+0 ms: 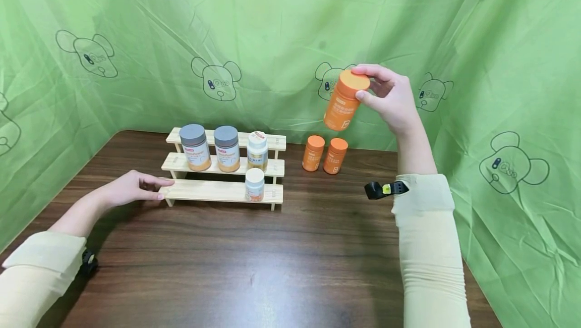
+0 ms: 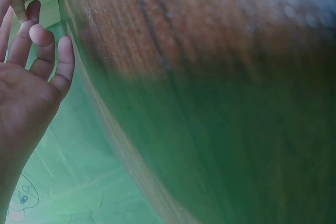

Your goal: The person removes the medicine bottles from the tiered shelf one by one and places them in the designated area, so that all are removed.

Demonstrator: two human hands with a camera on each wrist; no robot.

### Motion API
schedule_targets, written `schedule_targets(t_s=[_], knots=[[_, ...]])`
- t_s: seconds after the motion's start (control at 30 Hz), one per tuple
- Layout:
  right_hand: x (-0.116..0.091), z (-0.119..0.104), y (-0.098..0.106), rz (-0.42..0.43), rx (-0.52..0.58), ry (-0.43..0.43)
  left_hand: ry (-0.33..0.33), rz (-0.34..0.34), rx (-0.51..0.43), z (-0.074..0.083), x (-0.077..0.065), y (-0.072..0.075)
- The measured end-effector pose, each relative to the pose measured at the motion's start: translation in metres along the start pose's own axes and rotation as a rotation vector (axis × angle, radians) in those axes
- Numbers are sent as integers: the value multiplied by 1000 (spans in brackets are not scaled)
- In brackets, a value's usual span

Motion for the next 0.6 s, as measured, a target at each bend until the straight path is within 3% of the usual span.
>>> schedule_targets(t_s=[0.6], knots=[[-38, 26, 43, 15, -21, -51, 2, -2, -15, 1, 1, 0]])
Point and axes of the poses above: each hand's wrist, its own x-axis towards the middle knuckle, its own y-axis out of the back of the hand, z = x × y, the point moved 6 cm from there along x, towards the middle knuckle, and after that the axes turned 9 degrees about -x, right-handed, at the moved point
